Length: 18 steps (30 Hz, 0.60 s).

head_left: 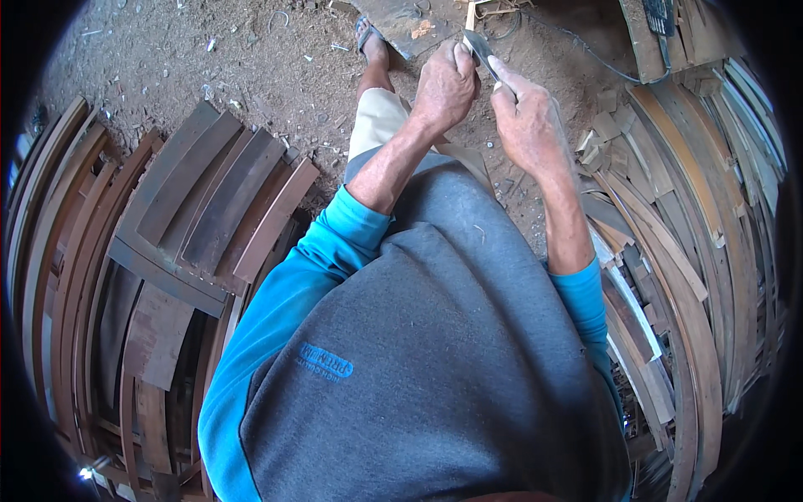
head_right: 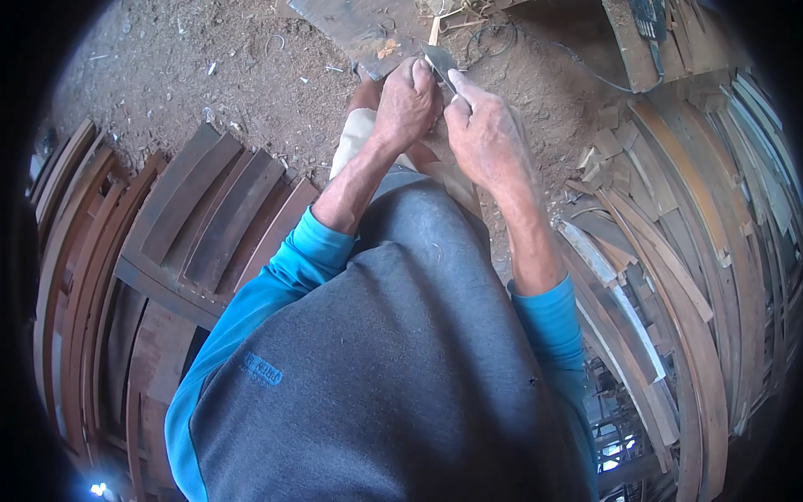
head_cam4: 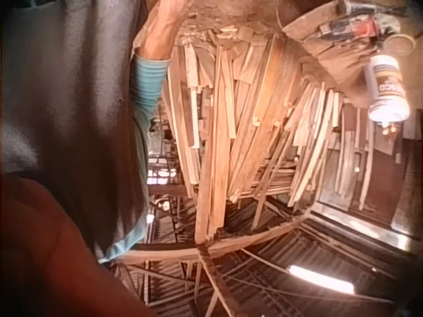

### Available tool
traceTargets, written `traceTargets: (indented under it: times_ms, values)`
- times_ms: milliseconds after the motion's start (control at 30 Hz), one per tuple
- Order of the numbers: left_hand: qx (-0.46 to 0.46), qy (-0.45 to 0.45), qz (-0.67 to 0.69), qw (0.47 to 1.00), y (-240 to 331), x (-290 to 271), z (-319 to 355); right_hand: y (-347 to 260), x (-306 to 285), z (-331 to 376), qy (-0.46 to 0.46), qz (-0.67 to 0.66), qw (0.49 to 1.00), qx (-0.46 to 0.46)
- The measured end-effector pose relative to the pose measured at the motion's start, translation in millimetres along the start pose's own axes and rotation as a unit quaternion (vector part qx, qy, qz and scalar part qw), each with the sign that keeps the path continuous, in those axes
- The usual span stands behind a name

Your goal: The person whittles a small wooden stick using a small knife, rotating the stick between their fingers to shave off layers of wood.

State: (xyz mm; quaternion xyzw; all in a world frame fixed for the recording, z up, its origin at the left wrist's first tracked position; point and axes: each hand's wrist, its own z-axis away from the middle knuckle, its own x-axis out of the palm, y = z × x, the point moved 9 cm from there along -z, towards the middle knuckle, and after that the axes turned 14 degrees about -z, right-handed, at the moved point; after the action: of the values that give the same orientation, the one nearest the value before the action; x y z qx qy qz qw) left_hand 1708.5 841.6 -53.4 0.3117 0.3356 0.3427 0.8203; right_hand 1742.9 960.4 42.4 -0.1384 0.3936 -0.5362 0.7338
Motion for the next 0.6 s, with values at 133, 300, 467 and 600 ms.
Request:
traceTargets:
  times_ms: [133, 300, 467, 600]
  values:
    - [0.002, -0.001, -0.014, 1.000, -2, 3, 0, -1, 3, -8, 0.017, 0.003, 1.000, 0.013]
    - [0.039, 0.052, -0.039, 0.997, -2, -1, 0, 2, 3, -10, 0.028, -0.008, 0.999, -0.018]
    - [0.032, 0.030, -0.030, 0.999, 1, 3, -1, 0, 2, -42, 0.039, 0.028, 0.999, -0.024]
    - [0.088, 0.075, -0.045, 0.992, -5, 6, 1, -2, 5, -47, 0.049, 0.009, 0.999, 0.020]
